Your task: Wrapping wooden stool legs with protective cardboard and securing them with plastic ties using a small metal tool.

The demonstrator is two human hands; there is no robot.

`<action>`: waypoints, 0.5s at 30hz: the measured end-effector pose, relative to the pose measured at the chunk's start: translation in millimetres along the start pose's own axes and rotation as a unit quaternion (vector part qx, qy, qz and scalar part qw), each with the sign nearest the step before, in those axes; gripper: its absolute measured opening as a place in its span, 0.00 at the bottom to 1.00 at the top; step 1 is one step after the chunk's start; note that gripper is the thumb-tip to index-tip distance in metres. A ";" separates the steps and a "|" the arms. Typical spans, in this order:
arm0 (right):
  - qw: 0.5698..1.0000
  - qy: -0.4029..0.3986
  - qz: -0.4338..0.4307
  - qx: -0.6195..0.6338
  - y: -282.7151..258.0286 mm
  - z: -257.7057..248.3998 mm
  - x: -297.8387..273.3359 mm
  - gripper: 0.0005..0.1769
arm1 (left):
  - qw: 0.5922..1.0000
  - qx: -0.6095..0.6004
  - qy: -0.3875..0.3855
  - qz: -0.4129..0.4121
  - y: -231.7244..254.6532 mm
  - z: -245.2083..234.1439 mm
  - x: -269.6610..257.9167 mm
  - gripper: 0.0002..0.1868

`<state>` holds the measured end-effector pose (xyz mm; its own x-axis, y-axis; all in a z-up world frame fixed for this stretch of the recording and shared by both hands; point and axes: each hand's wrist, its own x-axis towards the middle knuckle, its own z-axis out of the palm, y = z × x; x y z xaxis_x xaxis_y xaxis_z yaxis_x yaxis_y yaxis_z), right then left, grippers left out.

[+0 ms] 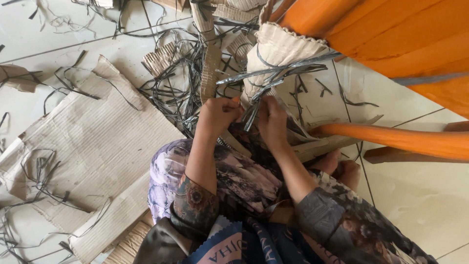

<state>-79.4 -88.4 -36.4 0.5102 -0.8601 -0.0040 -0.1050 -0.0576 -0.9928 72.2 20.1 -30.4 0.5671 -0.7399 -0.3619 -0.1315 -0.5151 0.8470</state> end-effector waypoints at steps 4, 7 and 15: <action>0.936 0.008 -0.188 -0.296 15.5 10.8 -31.7 0.12 | 1.000 -0.016 0.004 0.011 0.1 0.2 1.4 0.12; 0.951 0.014 -0.159 -0.263 -0.8 21.4 -51.5 0.13 | 1.000 0.000 0.004 0.018 -0.4 0.2 2.2 0.11; 0.926 -0.024 -0.121 -0.357 -14.9 25.1 -70.2 0.14 | 1.000 -0.017 0.005 -0.004 -7.7 5.8 8.2 0.08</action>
<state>-92.2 -14.4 -24.3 0.6275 -0.7560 0.1864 -0.5116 -0.5808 -0.6332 73.2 15.5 -42.1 0.5767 -0.7310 -0.3648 -0.1000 -0.5063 0.8565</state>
